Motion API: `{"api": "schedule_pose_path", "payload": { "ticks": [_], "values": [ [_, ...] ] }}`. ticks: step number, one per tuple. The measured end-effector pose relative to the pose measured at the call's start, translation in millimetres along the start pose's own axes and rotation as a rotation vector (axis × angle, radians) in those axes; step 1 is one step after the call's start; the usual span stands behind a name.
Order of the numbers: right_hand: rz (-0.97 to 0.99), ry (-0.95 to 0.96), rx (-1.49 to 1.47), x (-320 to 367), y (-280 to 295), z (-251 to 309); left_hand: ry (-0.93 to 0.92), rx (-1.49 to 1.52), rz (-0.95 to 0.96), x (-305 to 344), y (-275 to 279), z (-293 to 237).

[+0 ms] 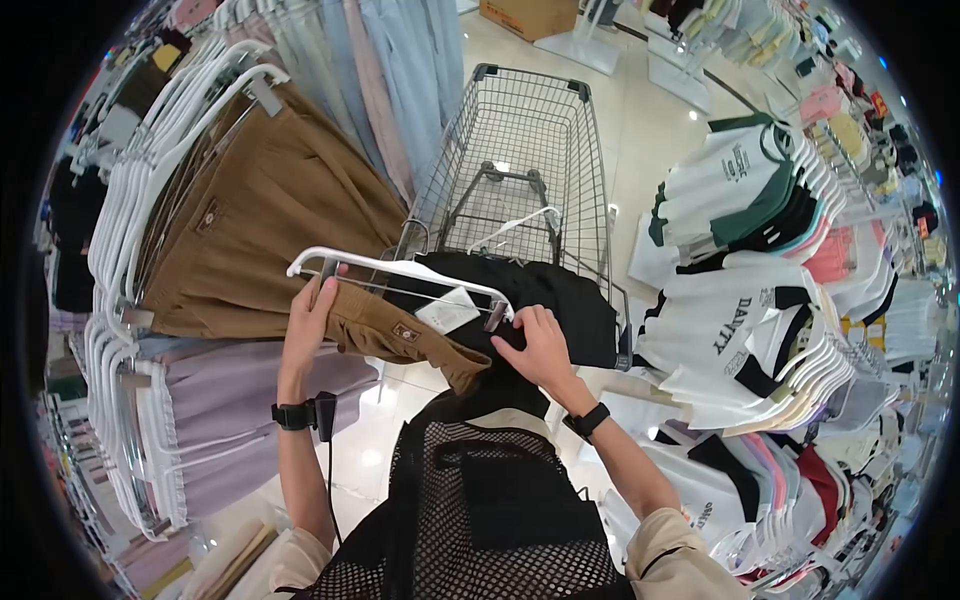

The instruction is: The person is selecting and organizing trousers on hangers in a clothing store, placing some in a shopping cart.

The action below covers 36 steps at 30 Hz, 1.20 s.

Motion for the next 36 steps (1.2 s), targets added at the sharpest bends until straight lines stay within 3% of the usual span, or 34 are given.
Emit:
{"api": "schedule_pose_path", "payload": {
  "ticks": [2, 5, 8, 9, 12, 13, 19, 22, 25, 28, 31, 36],
  "values": [
    [0.036, 0.021, 0.045, 4, 4, 11, 0.103, 0.018, 0.006, -6, 14, 26],
    [0.064, 0.113, 0.125, 13, 9, 25, 0.117, 0.034, -0.012, -11, 21, 50],
    [0.242, 0.157, 0.045, 35, -10, 29, 0.085, 0.041, -0.025, -9, 15, 44],
    [0.396, 0.074, 0.024, 40, -25, 18, 0.077, 0.037, -0.017, -9, 13, 41],
    [0.685, -0.003, 0.304, 36, -45, -7, 0.06, 0.031, 0.005, -8, 12, 31],
    [0.617, 0.027, 0.248, 32, -54, -11, 0.059, 0.035, 0.016, -7, 13, 30],
    [0.704, -0.139, -0.108, 19, -58, 8, 0.053, 0.022, 0.014, 1, 8, 19],
    [0.579, -0.03, -0.189, 21, -63, 5, 0.039, 0.023, 0.005, 4, 8, 20],
    [0.645, 0.021, -0.339, 18, -63, 2, 0.007, -0.014, -0.015, -1, 6, 20],
    [0.469, -0.084, -0.694, 31, -33, 9, -0.003, -0.014, -0.04, -6, 10, 33],
    [0.13, -0.27, -1.027, 40, -8, 8, 0.063, -0.025, 0.001, -10, 25, 71],
    [0.052, -0.376, -0.693, 26, -19, -6, 0.221, -0.366, 0.005, -13, 36, 100]
  ]
}}
Point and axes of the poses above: each hand's wrist, its own x-axis away from the middle knuckle, its own y-axis out of the back of the hand, z = x × y, the point moved 2 cm from there along -x, towards the middle knuckle, and after that the axes turned 11 degrees about z, right-handed, at the moved point
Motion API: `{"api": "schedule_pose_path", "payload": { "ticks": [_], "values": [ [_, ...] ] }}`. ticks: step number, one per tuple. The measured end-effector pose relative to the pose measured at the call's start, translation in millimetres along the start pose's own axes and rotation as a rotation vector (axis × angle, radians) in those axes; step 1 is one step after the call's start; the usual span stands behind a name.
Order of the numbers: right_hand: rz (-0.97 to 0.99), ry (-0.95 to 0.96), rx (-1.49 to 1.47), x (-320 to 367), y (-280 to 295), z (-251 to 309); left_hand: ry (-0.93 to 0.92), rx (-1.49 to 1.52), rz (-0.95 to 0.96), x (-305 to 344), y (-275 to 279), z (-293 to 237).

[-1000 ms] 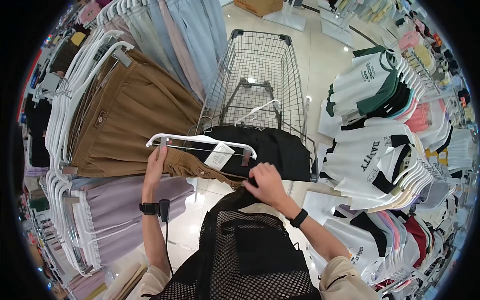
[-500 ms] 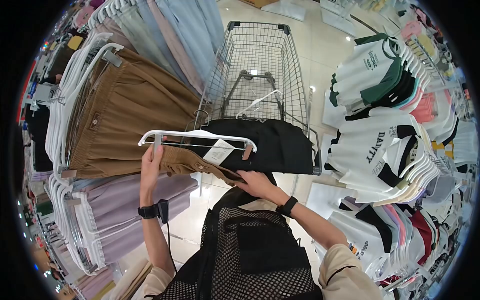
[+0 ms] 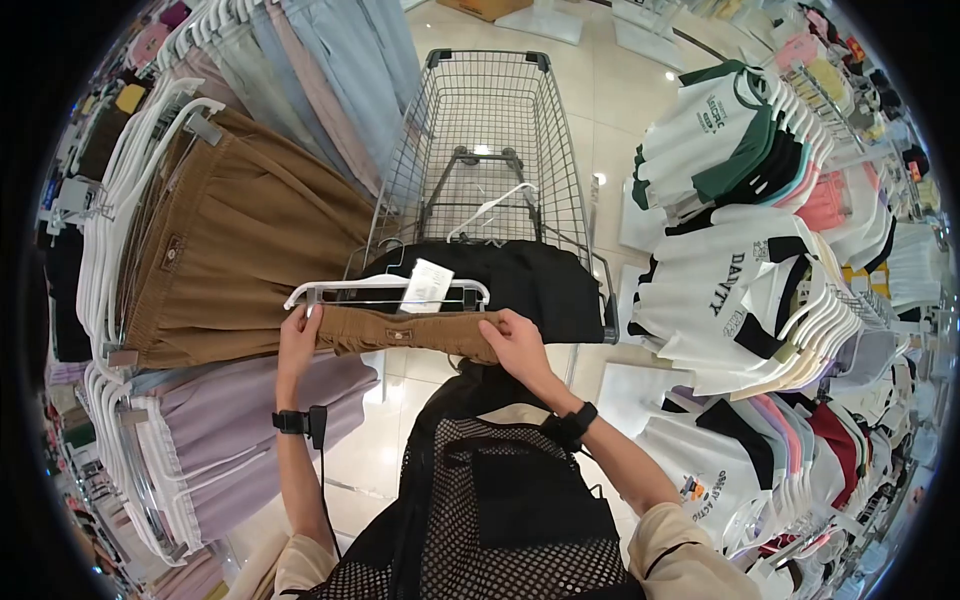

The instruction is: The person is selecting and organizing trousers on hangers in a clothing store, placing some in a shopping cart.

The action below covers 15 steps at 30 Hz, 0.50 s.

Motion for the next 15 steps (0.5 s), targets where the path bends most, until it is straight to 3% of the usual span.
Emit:
{"api": "schedule_pose_path", "payload": {
  "ticks": [1, 7, 10, 15],
  "values": [
    [-0.029, -0.039, 0.118, -3, 0, 5, -0.089, 0.001, -0.059, -3, -3, 3],
    [-0.141, -0.1, 0.328, -13, -3, 20, 0.04, -0.308, -0.051, -17, 8, 2],
    [-0.187, -0.082, 0.282, -12, -5, 23, -0.091, 0.001, -0.085, -21, 1, 15],
    [-0.212, -0.079, 0.298, -10, 1, 28, -0.073, 0.045, -0.081, -20, -1, 25]
  ]
}}
Point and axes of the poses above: each hand's wrist, its own x-axis away from the middle knuckle, its own y-axis out of the back of the hand, z = x × y, the point moved 2 cm from there along -x, towards the middle knuckle, and after that the axes turned 11 degrees about z, right-handed, at the moved point
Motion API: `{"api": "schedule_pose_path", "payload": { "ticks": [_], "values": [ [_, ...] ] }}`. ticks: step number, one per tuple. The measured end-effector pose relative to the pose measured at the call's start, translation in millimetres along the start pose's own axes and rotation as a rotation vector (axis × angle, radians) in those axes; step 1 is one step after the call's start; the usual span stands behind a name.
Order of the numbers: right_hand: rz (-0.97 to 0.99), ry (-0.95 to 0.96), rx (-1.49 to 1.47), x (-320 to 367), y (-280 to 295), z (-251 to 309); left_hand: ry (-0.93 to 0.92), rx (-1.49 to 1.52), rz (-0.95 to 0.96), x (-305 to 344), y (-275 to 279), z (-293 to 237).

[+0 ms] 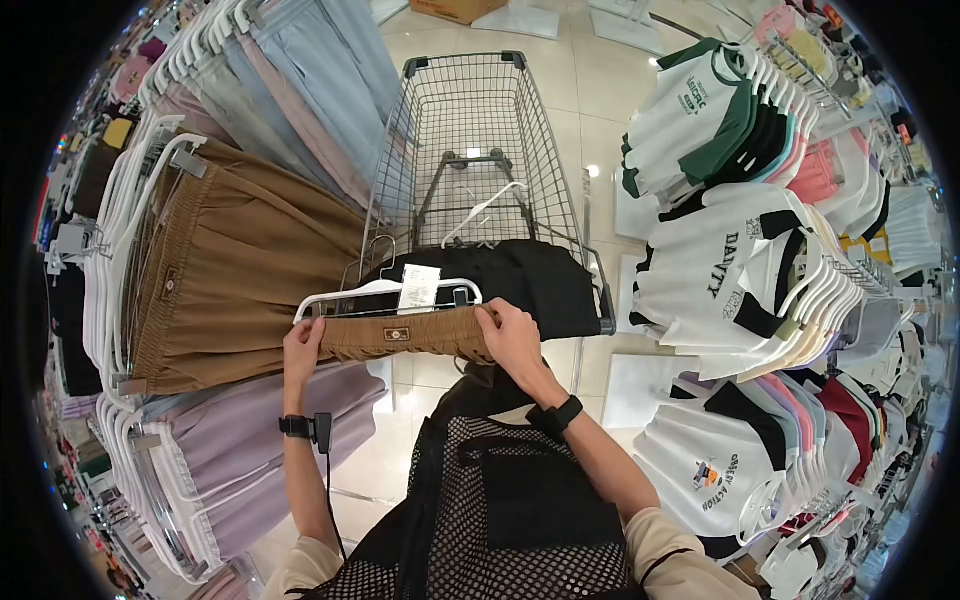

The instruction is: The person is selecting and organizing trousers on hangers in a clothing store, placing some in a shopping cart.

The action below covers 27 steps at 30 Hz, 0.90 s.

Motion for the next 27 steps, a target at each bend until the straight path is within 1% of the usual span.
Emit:
{"api": "schedule_pose_path", "payload": {
  "ticks": [3, 6, 12, 15, 19, 20, 22, 25, 27],
  "values": [
    [0.002, 0.019, -0.002, -2, 6, 0, -0.013, 0.038, 0.015, 1, -1, -2],
    [-0.029, 0.092, 0.077, -8, 4, -9, -0.005, 0.076, 0.044, 3, 1, 1],
    [0.079, -0.058, 0.049, -19, 4, -14, -0.052, 0.1, 0.062, 2, 4, 18],
    [0.096, -0.043, 0.102, -22, 7, -13, -0.052, 0.15, 0.073, 5, 1, 18],
    [0.126, -0.072, 0.127, -23, 9, -10, -0.053, 0.224, 0.085, 8, -1, 23],
    [0.126, -0.07, 0.122, -24, 8, -11, -0.056, 0.194, 0.064, 9, 0, 25],
    [0.124, -0.075, 0.115, -25, 7, -15, -0.062, 0.13, 0.025, 18, -2, 8],
    [0.117, -0.07, 0.12, -26, 5, -21, 0.026, -0.045, 0.035, 30, 7, -23],
    [0.098, -0.038, 0.133, -26, 4, -24, -0.005, -0.04, 0.065, 22, 11, -12]
  ]
}}
Point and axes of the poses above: each hand's wrist, its own x-axis away from the middle knuckle, its own y-axis out of the back of the hand, z = x × y, the point moved 2 cm from there along -x, towards the middle knuckle, and after that the axes turned 11 degrees about z, right-handed, at the moved point
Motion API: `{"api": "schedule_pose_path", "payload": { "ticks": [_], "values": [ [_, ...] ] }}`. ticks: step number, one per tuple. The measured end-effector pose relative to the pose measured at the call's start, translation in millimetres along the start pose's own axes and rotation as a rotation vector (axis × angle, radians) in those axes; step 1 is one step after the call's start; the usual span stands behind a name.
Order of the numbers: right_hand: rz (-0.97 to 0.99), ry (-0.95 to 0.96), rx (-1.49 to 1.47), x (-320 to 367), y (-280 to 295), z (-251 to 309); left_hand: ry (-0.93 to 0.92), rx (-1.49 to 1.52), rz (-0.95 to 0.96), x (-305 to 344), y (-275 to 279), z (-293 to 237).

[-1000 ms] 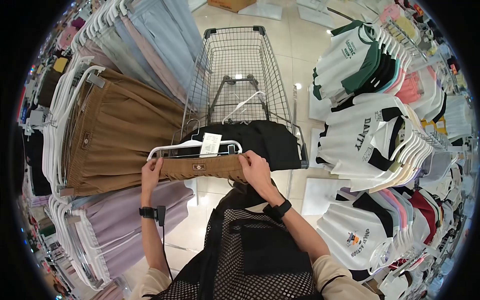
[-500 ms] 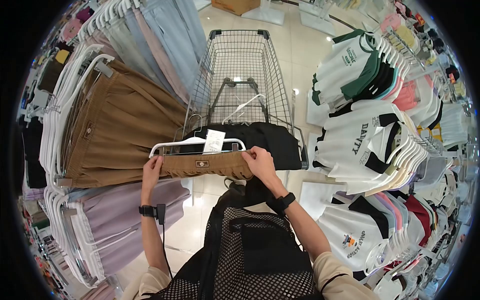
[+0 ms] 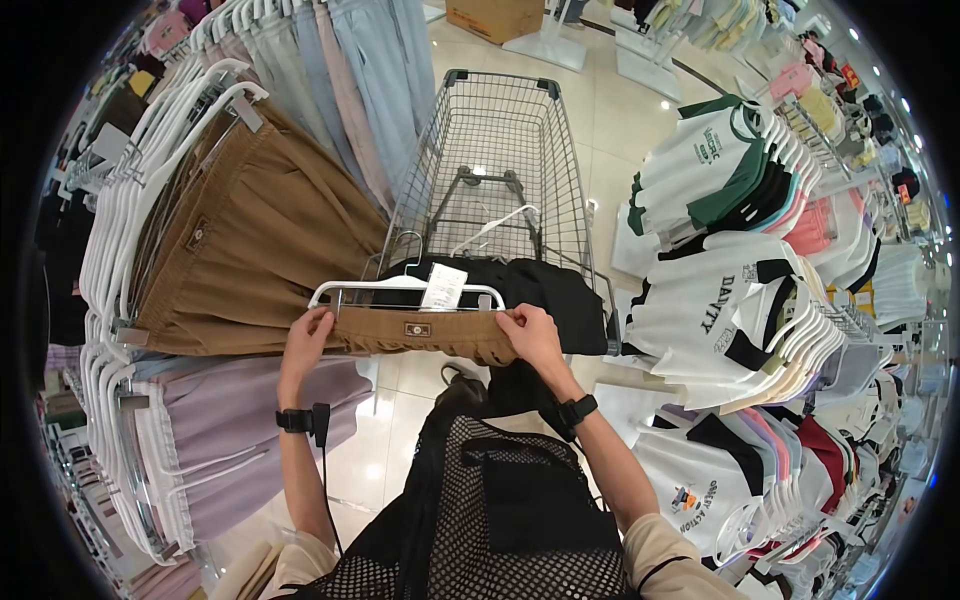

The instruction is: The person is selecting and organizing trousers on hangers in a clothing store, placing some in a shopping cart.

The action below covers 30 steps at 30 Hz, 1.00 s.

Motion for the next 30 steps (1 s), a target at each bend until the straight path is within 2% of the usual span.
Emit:
{"api": "schedule_pose_path", "payload": {
  "ticks": [1, 4, 7, 9, 12, 13, 14, 16, 17, 19, 22, 23, 26, 27, 30],
  "values": [
    [0.009, -0.016, -0.009, 1, 1, 3, -0.015, 0.001, 0.016, -5, 2, 6],
    [0.025, -0.034, 0.013, 3, 5, 10, 0.14, -0.063, 0.219, -18, 5, 21],
    [-0.006, 0.016, 0.16, 12, 10, 24, 0.03, 0.231, 0.102, -14, -10, 26],
    [-0.063, 0.07, 0.296, 20, 13, 39, -0.023, 0.278, 0.034, -12, -19, 26],
    [-0.236, 0.369, 0.422, 11, 7, 64, -0.062, 0.309, -0.034, -5, -24, 20],
    [-0.21, 0.457, 0.416, 6, 6, 87, -0.067, 0.311, -0.046, -3, -24, 13],
    [-0.108, 0.493, 0.409, -5, 2, 112, -0.088, 0.297, -0.052, 0, -24, 6],
    [-0.017, 0.744, 0.317, -33, -16, 156, -0.131, 0.267, -0.069, 4, -23, -10],
    [0.169, 0.723, 0.269, -54, -26, 173, -0.165, 0.276, -0.074, 8, -22, -18],
    [0.372, 0.697, 0.222, -101, -62, 190, -0.17, 0.293, -0.08, 13, -22, -30],
    [0.928, 0.393, 0.016, -132, -85, 222, -0.172, 0.301, -0.087, 22, -21, -52],
    [1.006, 0.515, 0.065, -135, -90, 228, -0.168, 0.292, -0.09, 23, -19, -57],
    [1.161, 0.415, -0.095, -135, -99, 233, -0.146, 0.309, -0.114, 23, -22, -52],
    [1.062, 0.415, -0.191, -129, -101, 229, -0.127, 0.305, -0.11, 25, -20, -56],
    [0.937, 0.578, -0.223, -131, -107, 223, -0.112, 0.402, -0.133, 26, -25, -62]
  ]
}}
Point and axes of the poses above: each hand's wrist, its own x-axis away from the middle knuckle, its own y-axis out of the back of the hand, z = x × y, the point moved 2 cm from there along -x, towards the middle knuckle, and after that the axes turned 11 degrees about z, right-handed, at the moved point
